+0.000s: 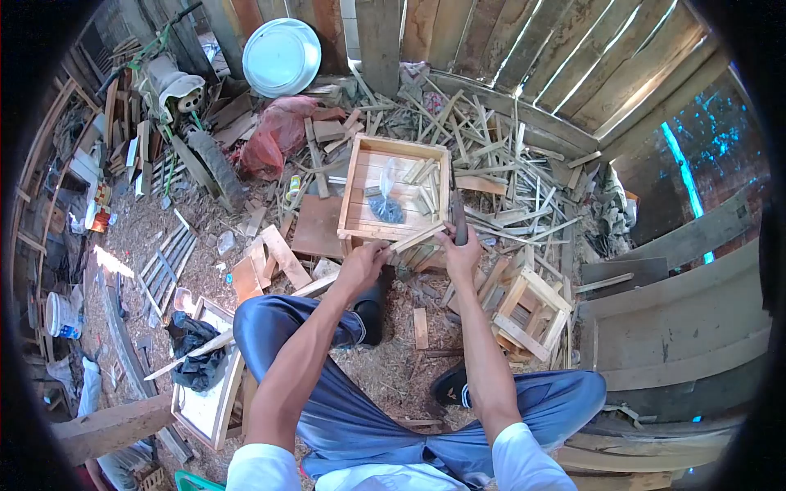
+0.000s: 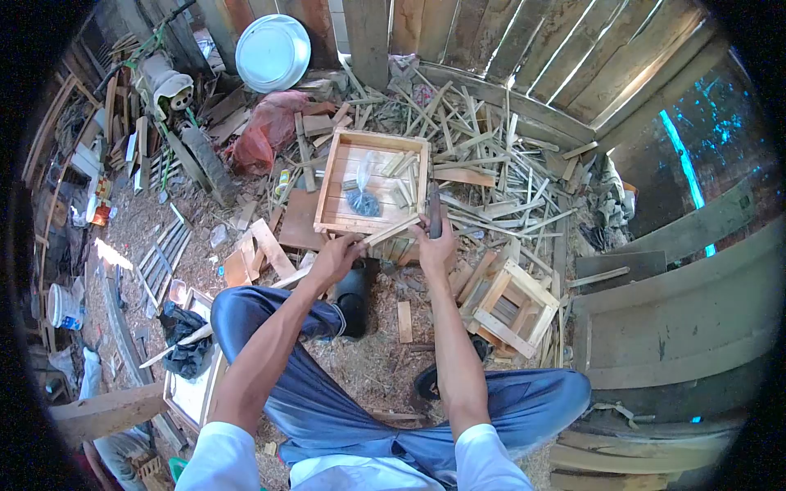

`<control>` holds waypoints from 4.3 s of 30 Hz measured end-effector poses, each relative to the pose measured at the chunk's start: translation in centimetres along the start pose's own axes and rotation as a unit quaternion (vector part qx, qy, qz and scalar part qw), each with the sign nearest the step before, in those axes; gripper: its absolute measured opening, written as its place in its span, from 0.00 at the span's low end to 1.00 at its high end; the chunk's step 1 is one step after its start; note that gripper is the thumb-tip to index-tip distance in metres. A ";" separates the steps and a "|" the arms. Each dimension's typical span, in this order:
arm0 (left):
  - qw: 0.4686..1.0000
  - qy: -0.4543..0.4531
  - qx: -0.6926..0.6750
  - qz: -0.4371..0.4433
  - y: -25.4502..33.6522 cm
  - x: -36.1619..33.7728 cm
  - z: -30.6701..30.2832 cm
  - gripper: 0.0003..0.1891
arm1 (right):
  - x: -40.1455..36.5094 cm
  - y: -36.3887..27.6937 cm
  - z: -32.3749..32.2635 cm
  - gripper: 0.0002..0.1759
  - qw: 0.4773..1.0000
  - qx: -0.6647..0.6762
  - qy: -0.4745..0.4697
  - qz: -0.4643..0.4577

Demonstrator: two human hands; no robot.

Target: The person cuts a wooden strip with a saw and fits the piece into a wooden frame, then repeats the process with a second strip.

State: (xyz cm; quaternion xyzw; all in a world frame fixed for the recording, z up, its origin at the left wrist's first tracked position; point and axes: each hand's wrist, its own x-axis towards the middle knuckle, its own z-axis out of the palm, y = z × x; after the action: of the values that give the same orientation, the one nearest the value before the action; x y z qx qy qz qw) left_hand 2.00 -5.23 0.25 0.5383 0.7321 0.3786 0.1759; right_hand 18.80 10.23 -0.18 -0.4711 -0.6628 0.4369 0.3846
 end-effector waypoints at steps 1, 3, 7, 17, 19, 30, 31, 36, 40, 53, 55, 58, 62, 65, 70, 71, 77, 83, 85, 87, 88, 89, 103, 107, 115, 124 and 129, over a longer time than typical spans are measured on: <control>0.999 -0.024 -0.008 -0.035 0.5 0.2 -0.4 0.14 | 0.0 -0.1 -0.1 0.18 1.000 0.026 -0.002 0.008; 0.997 -0.044 -0.014 -0.068 1.1 0.5 -0.7 0.14 | 0.1 0.0 -0.1 0.17 0.998 0.054 -0.005 0.013; 0.998 0.040 0.007 -0.048 2.3 -0.2 0.3 0.12 | 0.5 1.8 -0.6 0.16 0.998 0.056 -0.012 -0.010; 0.997 0.079 0.021 -0.016 3.2 -0.5 1.1 0.11 | -0.1 0.5 -0.7 0.25 0.999 0.044 0.023 0.009; 0.997 0.066 0.019 -0.027 3.4 -0.5 1.4 0.11 | -0.1 0.5 -0.9 0.24 0.999 0.036 0.023 0.017; 0.995 0.098 0.008 -0.014 3.0 -0.1 1.9 0.08 | -0.4 0.4 -0.6 0.21 0.995 0.092 0.032 0.014; 0.995 0.098 0.008 -0.015 2.8 -0.1 2.0 0.08 | -0.4 0.3 -0.6 0.21 0.995 0.091 0.031 0.014; 0.993 0.115 0.005 -0.003 3.0 -0.1 1.9 0.07 | -0.3 0.1 -0.5 0.20 0.994 0.101 0.029 0.016; 0.995 0.089 -0.014 -0.032 3.3 -0.1 1.5 0.08 | -0.2 0.4 -0.3 0.20 0.993 0.113 0.027 0.010; 0.990 0.137 0.003 -0.023 3.2 0.0 2.0 0.09 | -0.2 1.0 -0.2 0.20 0.994 0.107 0.024 0.006; 0.991 0.128 0.018 -0.021 3.2 0.0 2.1 0.10 | -0.2 0.9 -0.2 0.19 0.994 0.104 0.025 0.007; 0.992 0.112 0.053 -0.011 3.7 0.0 1.5 0.11 | -0.2 0.8 -0.1 0.19 0.994 0.111 0.027 0.002; 0.991 0.094 0.089 0.019 3.9 -0.3 1.2 0.12 | -0.2 0.7 0.0 0.18 0.993 0.111 0.029 0.014; 0.990 0.103 0.093 0.013 3.5 -0.1 2.0 0.13 | -0.2 0.3 -0.2 0.19 0.995 0.099 0.027 0.015; 0.977 0.170 0.121 0.030 4.2 -0.3 2.9 0.12 | -0.3 0.0 0.1 0.20 0.997 0.073 0.037 0.008; 0.976 0.180 0.119 0.028 4.5 -0.4 2.9 0.12 | -0.3 0.0 0.2 0.21 0.995 0.088 0.045 0.008; 0.969 0.188 0.156 0.033 4.7 -0.1 2.5 0.09 | 0.0 0.7 0.5 0.20 0.996 0.069 0.062 0.012; 0.972 0.191 0.127 0.051 4.3 0.3 2.4 0.08 | 0.4 0.0 0.7 0.19 0.997 0.005 0.072 0.007; 0.972 0.184 0.118 0.082 4.5 0.5 2.2 0.08 | 0.3 -0.2 0.7 0.19 0.997 0.007 0.076 0.000; 0.972 0.165 0.139 0.093 4.7 0.7 2.2 0.08 | 0.3 -0.8 0.6 0.19 0.997 0.008 0.072 0.008; 0.972 0.164 0.138 0.093 4.7 0.9 2.3 0.08 | 0.3 -1.2 0.5 0.19 0.997 0.008 0.073 0.008; 0.976 0.145 0.145 0.078 4.7 1.1 2.3 0.10 | 0.3 -1.7 0.5 0.19 0.998 0.008 0.066 0.015; 0.971 0.139 0.169 0.095 3.4 1.3 3.3 0.06 | 0.0 -0.8 0.4 0.17 0.998 -0.017 0.061 0.000; 0.970 0.142 0.165 0.107 3.5 1.4 3.3 0.06 | 0.1 -0.5 0.6 0.17 0.997 0.001 0.071 -0.005; 0.967 0.134 0.185 0.116 3.2 1.4 3.3 0.06 | -0.2 1.2 0.2 0.20 0.996 0.043 0.067 0.045; 0.969 0.136 0.194 0.068 4.0 1.1 3.9 0.07 | -0.5 -1.1 0.2 0.15 0.995 -0.022 0.088 0.050; 0.984 0.120 0.134 0.000 4.7 0.7 3.9 0.10 | -0.2 -0.5 0.9 0.16 0.989 0.061 0.109 0.075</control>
State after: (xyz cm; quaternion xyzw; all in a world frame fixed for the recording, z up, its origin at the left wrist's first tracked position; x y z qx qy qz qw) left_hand 7.40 -2.59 1.32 0.5076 0.7921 0.3389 0.0125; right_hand 17.88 9.80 0.00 -0.5397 -0.5520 0.4504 0.4485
